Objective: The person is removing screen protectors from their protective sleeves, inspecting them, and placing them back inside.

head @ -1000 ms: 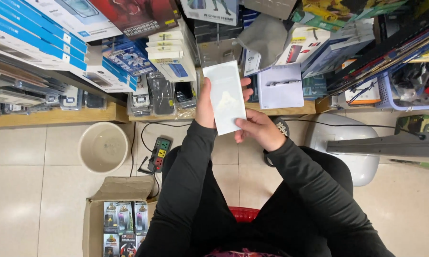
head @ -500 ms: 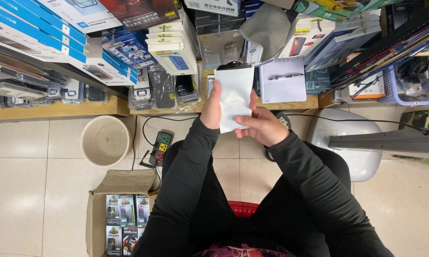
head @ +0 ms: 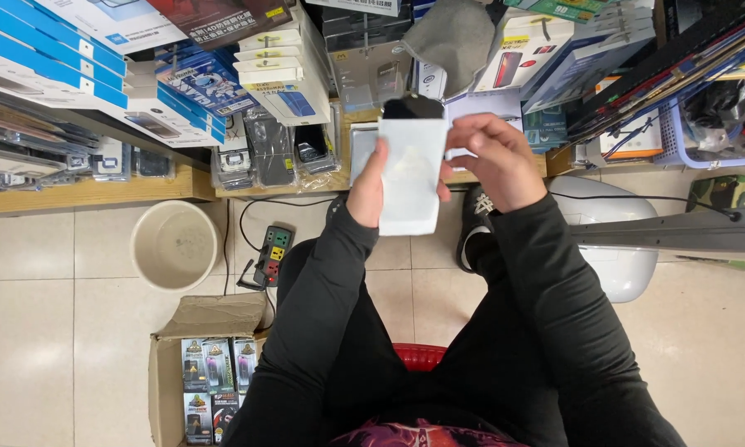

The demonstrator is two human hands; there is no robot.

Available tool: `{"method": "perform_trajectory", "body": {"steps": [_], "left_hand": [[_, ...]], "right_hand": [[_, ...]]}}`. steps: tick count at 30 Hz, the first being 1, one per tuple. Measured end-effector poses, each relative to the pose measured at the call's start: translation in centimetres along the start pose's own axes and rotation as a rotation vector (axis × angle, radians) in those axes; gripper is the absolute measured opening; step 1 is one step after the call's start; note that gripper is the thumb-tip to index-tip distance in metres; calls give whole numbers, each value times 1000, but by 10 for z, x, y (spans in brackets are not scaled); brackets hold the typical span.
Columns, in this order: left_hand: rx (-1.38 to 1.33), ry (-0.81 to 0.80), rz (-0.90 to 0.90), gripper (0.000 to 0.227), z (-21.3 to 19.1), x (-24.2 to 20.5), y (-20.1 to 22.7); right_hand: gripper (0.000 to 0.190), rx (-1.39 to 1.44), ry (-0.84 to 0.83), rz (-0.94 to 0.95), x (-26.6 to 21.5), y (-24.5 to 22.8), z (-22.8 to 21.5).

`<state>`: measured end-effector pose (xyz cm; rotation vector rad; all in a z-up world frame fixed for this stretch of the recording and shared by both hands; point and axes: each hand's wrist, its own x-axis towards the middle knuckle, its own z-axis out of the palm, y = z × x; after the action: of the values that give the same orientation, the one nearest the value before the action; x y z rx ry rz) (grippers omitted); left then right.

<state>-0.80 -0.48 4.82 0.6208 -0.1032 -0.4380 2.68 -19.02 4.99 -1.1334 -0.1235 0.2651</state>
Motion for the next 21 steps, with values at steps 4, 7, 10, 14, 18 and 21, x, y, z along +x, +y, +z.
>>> {"method": "perform_trajectory", "body": {"steps": [4,7,10,14,18,21], "left_hand": [[-119,-79,-133,78,1,-7,-41],[-271,-230,-245,83,9,-9,-44],[-234,-339,-279,96,16,-11,-40],[-279,-386,-352,90,24,-18,-42],[-354,-397,-350,90,17,-18,-42],[-338,-407,-331,90,18,-17,-35]], "right_hand": [[71,305,-236,12,-4,1,10],[68,571,-420,59,-3,4,13],[73,636,-500,-11,4,25,0],[65,613,-394,-79,10,30,-15],[87,585,-493,-55,2,17,3],[83,576,-466,-11,-4,27,2]]}}
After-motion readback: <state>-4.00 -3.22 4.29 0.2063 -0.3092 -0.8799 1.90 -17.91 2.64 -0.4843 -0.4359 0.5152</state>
